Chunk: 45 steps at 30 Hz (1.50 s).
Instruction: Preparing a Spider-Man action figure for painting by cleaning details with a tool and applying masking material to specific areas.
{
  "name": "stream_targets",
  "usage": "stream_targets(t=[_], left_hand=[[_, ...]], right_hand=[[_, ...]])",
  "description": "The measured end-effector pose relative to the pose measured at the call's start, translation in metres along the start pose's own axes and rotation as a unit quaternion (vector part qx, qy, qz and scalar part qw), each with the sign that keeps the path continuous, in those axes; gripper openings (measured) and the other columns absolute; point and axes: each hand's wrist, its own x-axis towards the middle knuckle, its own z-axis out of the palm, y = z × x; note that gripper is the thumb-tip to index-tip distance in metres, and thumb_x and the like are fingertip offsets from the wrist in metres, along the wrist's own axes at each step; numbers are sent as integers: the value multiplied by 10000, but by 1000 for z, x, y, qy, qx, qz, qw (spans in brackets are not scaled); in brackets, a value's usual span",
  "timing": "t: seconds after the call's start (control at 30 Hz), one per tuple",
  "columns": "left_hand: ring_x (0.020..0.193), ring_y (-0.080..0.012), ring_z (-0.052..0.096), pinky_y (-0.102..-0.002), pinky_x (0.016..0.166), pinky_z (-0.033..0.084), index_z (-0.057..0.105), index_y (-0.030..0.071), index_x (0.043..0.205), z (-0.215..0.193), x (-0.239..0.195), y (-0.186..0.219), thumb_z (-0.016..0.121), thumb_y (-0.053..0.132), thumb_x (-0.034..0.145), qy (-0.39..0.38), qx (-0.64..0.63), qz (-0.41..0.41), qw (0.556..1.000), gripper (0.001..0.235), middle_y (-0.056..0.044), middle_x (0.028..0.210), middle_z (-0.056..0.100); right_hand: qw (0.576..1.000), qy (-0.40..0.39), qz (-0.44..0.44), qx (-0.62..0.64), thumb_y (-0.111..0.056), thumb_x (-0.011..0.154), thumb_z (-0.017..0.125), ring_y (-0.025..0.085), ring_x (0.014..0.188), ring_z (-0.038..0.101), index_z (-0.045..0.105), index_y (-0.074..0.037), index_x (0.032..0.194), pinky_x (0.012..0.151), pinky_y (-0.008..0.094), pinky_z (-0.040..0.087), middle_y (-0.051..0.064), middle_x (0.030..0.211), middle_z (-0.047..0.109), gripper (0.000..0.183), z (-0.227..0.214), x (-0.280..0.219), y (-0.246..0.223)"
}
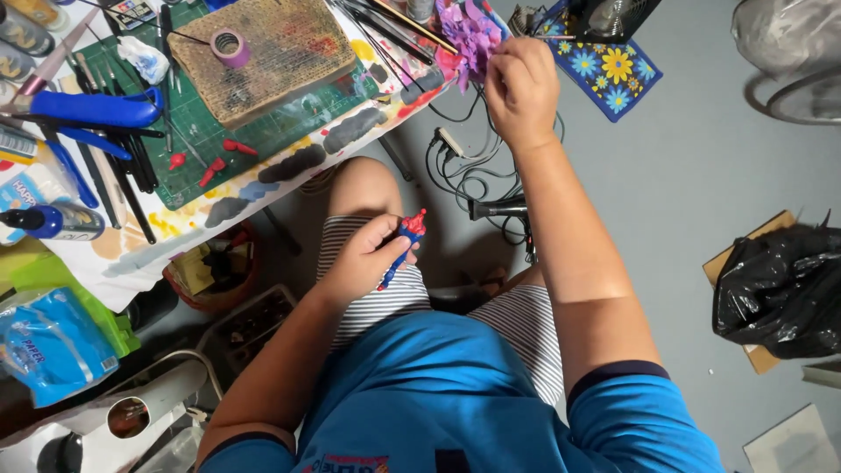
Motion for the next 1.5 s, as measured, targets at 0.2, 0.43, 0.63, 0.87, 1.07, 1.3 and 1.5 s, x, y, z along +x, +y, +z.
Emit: stream_targets(t=[0.2, 0.43, 0.63, 0.87, 1.07, 1.3, 1.5], left_hand=[[733, -129, 651, -239, 711, 547, 647, 56, 1238, 6, 18, 26, 563, 142, 1013, -16, -6, 76, 997, 255, -113, 857, 730], [844, -160, 679, -257, 701, 577, 506, 22, 1418, 23, 91, 79, 501, 55, 1027, -45, -43, 228, 972, 393, -127, 1043, 633], [845, -159, 720, -242, 677, 605, 540, 48, 1393, 36, 136, 97, 514, 108, 1051, 9, -49, 242, 969, 348, -91, 1125, 646], [789, -177, 712, -281, 654, 606, 584, 81, 1193, 47, 162, 106, 505, 145, 1041, 30, -102, 225, 969, 182, -83, 953, 670], [768, -165, 743, -249, 626, 561, 530, 61, 1237, 51, 171, 103, 556, 130, 1003, 25, 115, 218, 969, 246, -71, 1582, 447], [1473, -304, 433, -457, 1103, 405, 568, 92, 1058, 54, 170, 108, 619, 228, 968, 58, 348, 215, 911, 171, -97, 1646, 357], [1293, -359, 598, -512, 897, 483, 560, 101, 1033, 64, 177, 111, 612, 271, 955, 87, 381, 188, 901, 194, -127, 1639, 369]], right_hand=[[992, 58, 101, 53, 33, 976, 657, 352, 923, 652, 640, 23, 929, 830, 460, 521, 172, 949, 677, 51, 9, -14, 8], [806, 161, 438, 364, 48, 963, 627, 144, 666, 576, 601, -50, 868, 660, 286, 540, 94, 759, 641, 139, 22, -20, 40], [766, 116, 500, 387, 31, 939, 617, 163, 658, 579, 625, -59, 855, 638, 297, 505, 72, 725, 618, 123, 14, -9, 53], [784, 31, 535, 313, -30, 909, 693, 119, 647, 628, 666, -109, 813, 560, 295, 551, 38, 758, 718, 127, 33, -10, 68], [785, 36, 536, 309, 37, 843, 654, 95, 702, 629, 723, -101, 824, 638, 261, 527, 18, 782, 733, 155, 45, -15, 63], [773, 17, 544, 326, 16, 882, 682, 93, 682, 609, 723, -111, 816, 626, 269, 513, 3, 761, 710, 150, 44, -15, 65], [762, 3, 541, 358, 9, 877, 724, 100, 649, 591, 700, -105, 792, 601, 255, 507, 28, 756, 724, 145, 33, -8, 68]])
